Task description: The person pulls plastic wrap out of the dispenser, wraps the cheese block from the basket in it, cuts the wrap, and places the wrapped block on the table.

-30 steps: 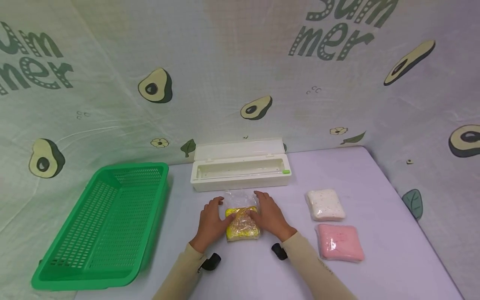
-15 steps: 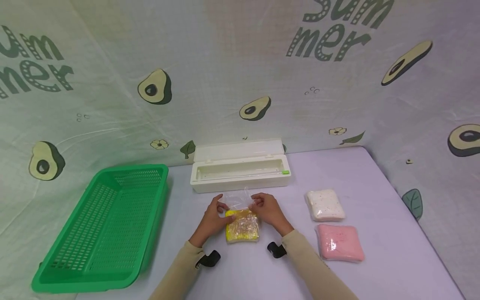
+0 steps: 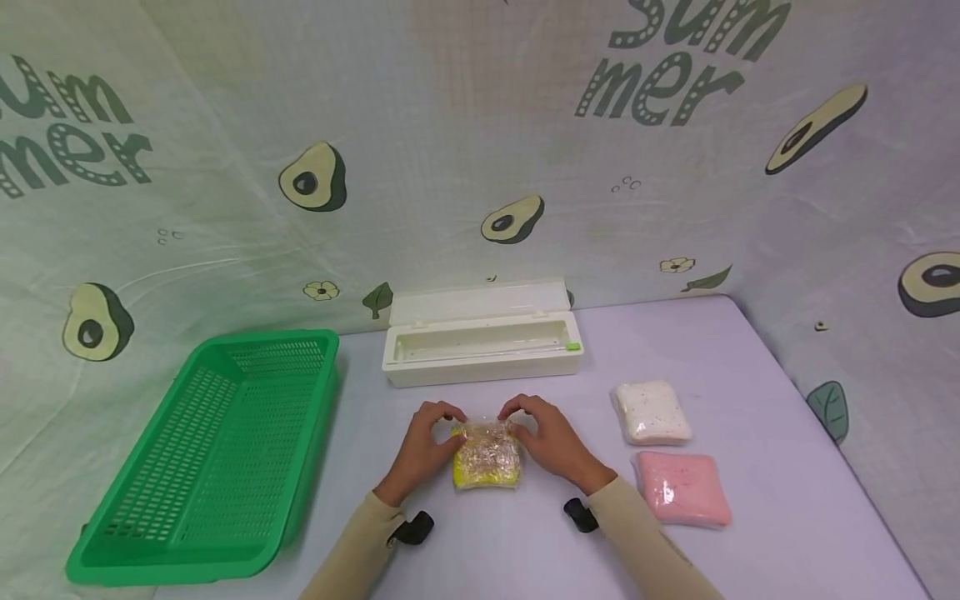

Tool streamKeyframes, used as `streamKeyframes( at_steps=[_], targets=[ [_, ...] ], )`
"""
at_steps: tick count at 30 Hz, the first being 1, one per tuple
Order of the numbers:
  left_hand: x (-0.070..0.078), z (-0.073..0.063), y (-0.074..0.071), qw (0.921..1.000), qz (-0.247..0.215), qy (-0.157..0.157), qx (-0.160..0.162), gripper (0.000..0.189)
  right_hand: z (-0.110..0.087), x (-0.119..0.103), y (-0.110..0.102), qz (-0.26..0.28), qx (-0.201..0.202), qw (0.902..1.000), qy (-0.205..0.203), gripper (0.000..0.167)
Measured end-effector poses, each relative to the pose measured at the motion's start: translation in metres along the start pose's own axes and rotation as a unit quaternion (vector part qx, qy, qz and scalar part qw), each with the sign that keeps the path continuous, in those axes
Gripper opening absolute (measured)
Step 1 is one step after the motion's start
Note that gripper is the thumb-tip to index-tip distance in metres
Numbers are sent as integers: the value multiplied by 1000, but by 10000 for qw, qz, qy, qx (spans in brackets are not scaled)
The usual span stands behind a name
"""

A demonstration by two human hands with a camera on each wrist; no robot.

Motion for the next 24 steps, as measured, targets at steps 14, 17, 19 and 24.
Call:
streamKeyframes(
  at_steps=[14, 17, 19, 24],
  targets=[
    [35, -36, 25, 8991, 3878, 1688, -1125, 45, -36, -22, 15, -2788, -772, 9414, -1736, 47],
    [36, -38, 30, 8862, 4137, 1734, -1159, 42, -38, -22, 21, -3117, -921, 9300, -1720, 42],
    [37, -39, 32, 8800, 4250, 1783, -1151, 39, -39, -24, 23, -3283, -941, 9238, -1731, 38],
    [41, -43, 31, 8711, 4404, 1921, -1015, 39, -39, -29, 24, -3351, -613, 9233, -1774, 33]
  ],
)
Point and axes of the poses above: each hand's wrist, its own z-axis towards the middle knuckle, its own y-axis out of the palm, x = y × z, the point moved 9 cm from there along z, towards the middle knuckle, and after that the axes turned 3 degrees about z, right-handed, at the moved point
